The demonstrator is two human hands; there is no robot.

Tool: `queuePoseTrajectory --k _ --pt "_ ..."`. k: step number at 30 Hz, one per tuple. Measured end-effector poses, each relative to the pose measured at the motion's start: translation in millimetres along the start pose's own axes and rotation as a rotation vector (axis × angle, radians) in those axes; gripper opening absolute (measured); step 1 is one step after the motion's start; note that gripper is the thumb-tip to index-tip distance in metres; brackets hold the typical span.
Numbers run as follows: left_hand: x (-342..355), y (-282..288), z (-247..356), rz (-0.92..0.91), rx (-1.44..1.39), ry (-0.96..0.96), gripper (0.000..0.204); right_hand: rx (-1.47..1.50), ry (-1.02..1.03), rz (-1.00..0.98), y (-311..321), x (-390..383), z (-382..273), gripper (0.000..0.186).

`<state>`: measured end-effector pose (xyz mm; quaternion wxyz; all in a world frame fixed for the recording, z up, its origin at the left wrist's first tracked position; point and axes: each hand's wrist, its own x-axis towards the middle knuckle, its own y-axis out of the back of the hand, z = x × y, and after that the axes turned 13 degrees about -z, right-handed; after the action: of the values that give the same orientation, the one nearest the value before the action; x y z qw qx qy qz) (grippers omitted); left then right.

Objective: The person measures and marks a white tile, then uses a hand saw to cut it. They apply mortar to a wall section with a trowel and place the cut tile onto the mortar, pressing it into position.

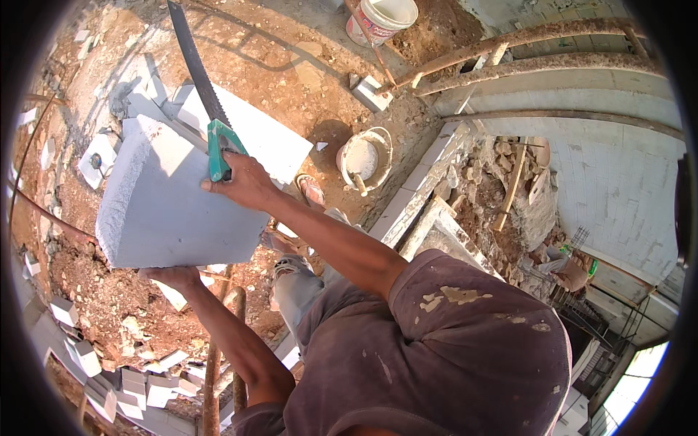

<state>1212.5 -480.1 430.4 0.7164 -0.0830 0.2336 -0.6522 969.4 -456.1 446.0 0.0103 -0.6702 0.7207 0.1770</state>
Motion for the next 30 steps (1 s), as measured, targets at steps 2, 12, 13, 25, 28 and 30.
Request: queuePoseTrajectory --k 2,12,13,25,28,30 --pt "6.4 7.0 5.3 -0.044 0.009 -0.038 0.079 -0.013 -0.024 -0.037 1.0 -5.4 -4.8 0.064" --pt "15.0 23.0 32.6 -0.127 0.243 -0.225 0.078 0.045 0.014 0.002 -5.1 -36.2 10.0 0.054" --pt "-5.9 -31.0 67.9 -0.1 0.283 -0.207 0.078 0.099 0.016 0.005 -0.1 -41.0 15.8 0.052" --pt "-31.5 -70.4 126.0 -0.008 1.282 -0.201 0.046 -0.259 0.22 0.184 60.3 -268.3 -73.6 0.024" --pt "-53.1 -60.7 114.5 -0.012 1.227 -0.16 0.045 -0.078 0.369 0.12 60.5 -322.6 -81.6 0.021" --pt "-73.4 -69.6 108.2 0.012 1.236 -0.125 0.045 -0.006 0.278 0.026 64.0 -343.8 -89.4 0.022"
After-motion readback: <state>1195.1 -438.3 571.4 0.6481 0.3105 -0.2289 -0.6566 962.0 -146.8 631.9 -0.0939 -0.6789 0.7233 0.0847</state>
